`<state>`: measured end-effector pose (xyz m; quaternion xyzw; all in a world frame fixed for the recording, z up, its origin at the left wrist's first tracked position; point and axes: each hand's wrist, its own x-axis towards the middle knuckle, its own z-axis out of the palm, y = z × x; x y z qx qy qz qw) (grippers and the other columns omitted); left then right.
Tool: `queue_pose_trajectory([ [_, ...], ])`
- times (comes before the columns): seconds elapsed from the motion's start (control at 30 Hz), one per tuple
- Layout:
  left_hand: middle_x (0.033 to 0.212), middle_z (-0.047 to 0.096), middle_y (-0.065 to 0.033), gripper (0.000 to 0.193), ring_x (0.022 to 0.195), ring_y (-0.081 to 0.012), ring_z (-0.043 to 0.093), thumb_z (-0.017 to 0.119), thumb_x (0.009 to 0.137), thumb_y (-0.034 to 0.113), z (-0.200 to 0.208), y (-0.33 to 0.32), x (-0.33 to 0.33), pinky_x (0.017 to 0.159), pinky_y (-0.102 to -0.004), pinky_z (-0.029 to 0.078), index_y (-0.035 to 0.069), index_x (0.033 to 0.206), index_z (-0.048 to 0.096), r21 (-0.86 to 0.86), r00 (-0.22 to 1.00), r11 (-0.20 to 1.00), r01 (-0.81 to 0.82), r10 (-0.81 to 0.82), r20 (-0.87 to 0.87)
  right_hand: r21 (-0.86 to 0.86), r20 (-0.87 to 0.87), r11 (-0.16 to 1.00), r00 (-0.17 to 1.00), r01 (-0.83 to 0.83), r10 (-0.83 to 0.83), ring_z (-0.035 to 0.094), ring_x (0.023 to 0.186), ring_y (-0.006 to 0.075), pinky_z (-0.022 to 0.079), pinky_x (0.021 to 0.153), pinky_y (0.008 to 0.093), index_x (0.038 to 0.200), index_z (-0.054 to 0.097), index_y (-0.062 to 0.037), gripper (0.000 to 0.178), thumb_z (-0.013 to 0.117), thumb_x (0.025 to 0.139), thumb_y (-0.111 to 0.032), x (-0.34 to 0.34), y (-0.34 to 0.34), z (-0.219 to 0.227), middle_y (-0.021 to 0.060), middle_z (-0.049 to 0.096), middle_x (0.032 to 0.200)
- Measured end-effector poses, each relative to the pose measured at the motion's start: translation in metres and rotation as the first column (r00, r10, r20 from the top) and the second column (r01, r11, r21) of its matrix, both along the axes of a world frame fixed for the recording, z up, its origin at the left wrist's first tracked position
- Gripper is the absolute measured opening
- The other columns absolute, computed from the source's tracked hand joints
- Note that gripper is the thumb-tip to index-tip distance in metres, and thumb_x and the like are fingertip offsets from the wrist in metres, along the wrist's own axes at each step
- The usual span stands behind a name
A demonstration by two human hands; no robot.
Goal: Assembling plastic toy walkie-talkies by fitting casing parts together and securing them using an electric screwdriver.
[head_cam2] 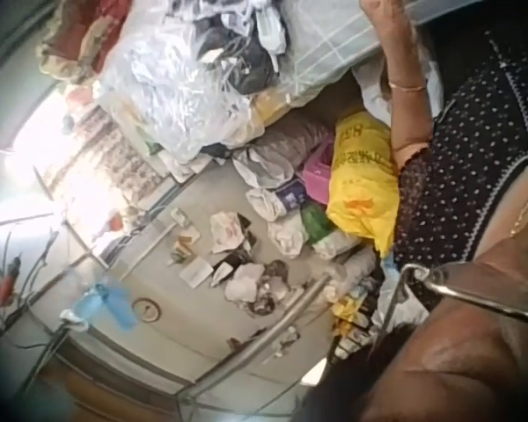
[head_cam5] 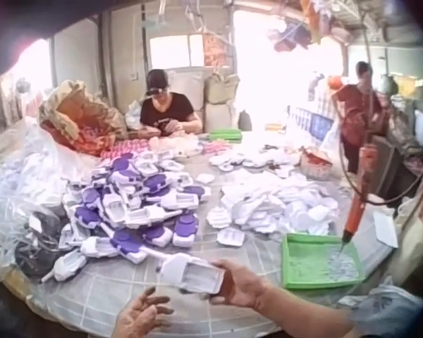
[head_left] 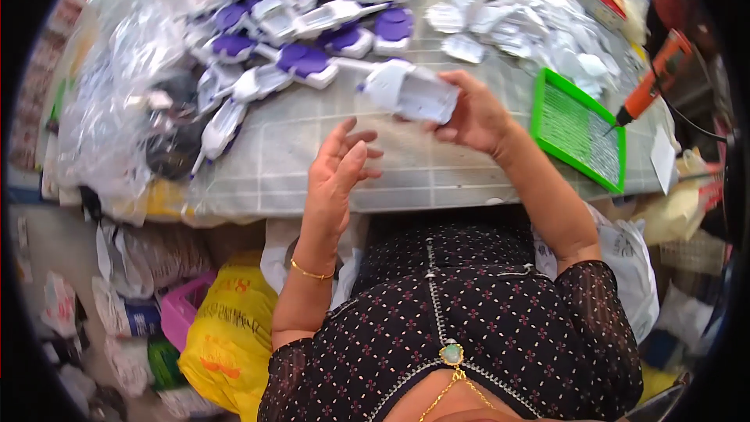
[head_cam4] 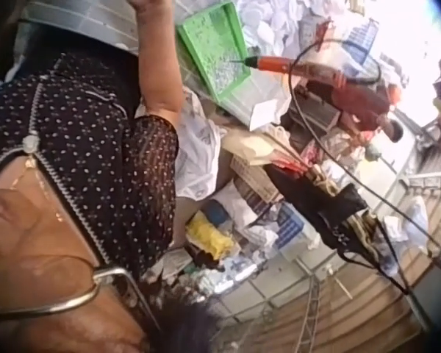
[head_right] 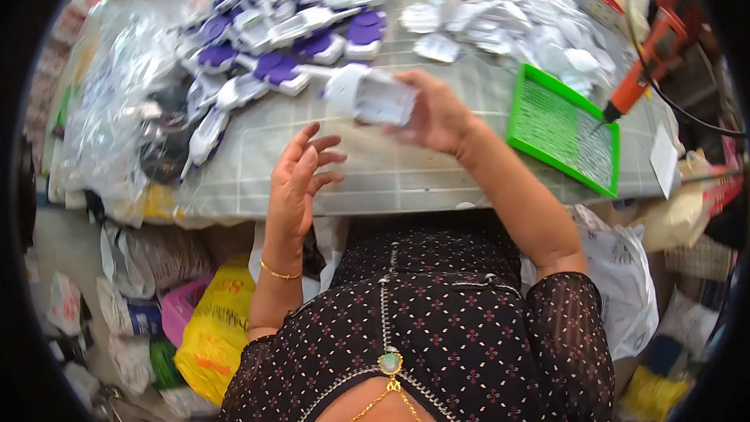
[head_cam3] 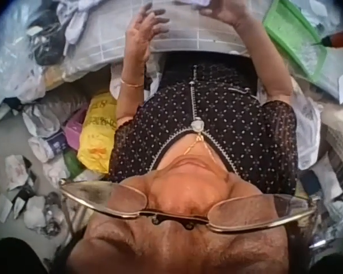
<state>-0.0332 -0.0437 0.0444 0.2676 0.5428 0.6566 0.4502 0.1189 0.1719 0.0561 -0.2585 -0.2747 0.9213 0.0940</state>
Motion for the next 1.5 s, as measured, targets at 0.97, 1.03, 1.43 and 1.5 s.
queue_pose_trajectory([
  [0.97, 0.126, 0.065, -0.03, 0.06, 0.104, -0.04, 0.071, 0.06, 0.101, 0.051, -0.013, 0.139, 0.044, 0.089, -0.0526, 0.061, 0.006, 0.141, 0.054, 0.452, 0.556, 0.873, 0.183, -0.471, 0.685, 0.976, -0.167, -0.216, 0.7, 0.019, -0.694, 0.071, 0.1, 0.0258, 0.056, 0.085, 0.0373, 0.126, 0.068, -0.0036, 0.032, 0.055, 0.096, -0.006, 0.107, 0.165, -0.008, 0.0144, 0.072, 0.113],
  [1.03, 0.124, 0.066, -0.0282, 0.058, 0.105, -0.0397, 0.071, 0.06, 0.101, 0.05, -0.016, 0.151, 0.041, 0.089, -0.053, 0.061, 0.006, 0.139, 0.055, 0.397, 0.615, 0.9, 0.181, -0.418, 0.668, 0.828, -0.103, 0.408, 0.818, 0.386, -0.566, 0.068, 0.099, 0.0119, 0.055, 0.084, 0.0291, 0.128, 0.065, -0.003, 0.03, 0.055, 0.101, -0.008, 0.098, 0.144, 0.013, 0.0031, 0.07, 0.114],
  [1.43, 0.136, 0.064, -0.0121, 0.057, 0.122, -0.027, 0.065, 0.058, 0.105, 0.045, -0.029, 0.169, 0.044, 0.104, -0.0458, 0.053, 0.008, 0.146, 0.048, 0.289, 0.653, 0.947, 0.138, -0.306, 0.693, 0.923, 0.066, 0.383, 0.969, 0.032, -0.239, 0.061, 0.082, 0.007, 0.051, 0.072, 0.0221, 0.137, 0.054, -0.001, 0.052, 0.073, 0.088, -0.002, 0.074, 0.038, 0.011, 0.0004, 0.063, 0.094],
  [1.5, 0.135, 0.064, -0.0118, 0.057, 0.122, -0.0268, 0.065, 0.059, 0.104, 0.045, -0.032, 0.168, 0.045, 0.104, -0.0455, 0.053, 0.008, 0.145, 0.048, 0.289, 0.674, 0.951, 0.114, -0.288, 0.68, 0.937, 0.08, 0.35, 0.96, 0.02, -0.268, 0.063, 0.086, 0.0086, 0.053, 0.077, 0.0234, 0.14, 0.052, -0.0007, 0.055, 0.073, 0.089, 0.0, 0.072, 0.029, 0.013, 0.0019, 0.063, 0.096],
])
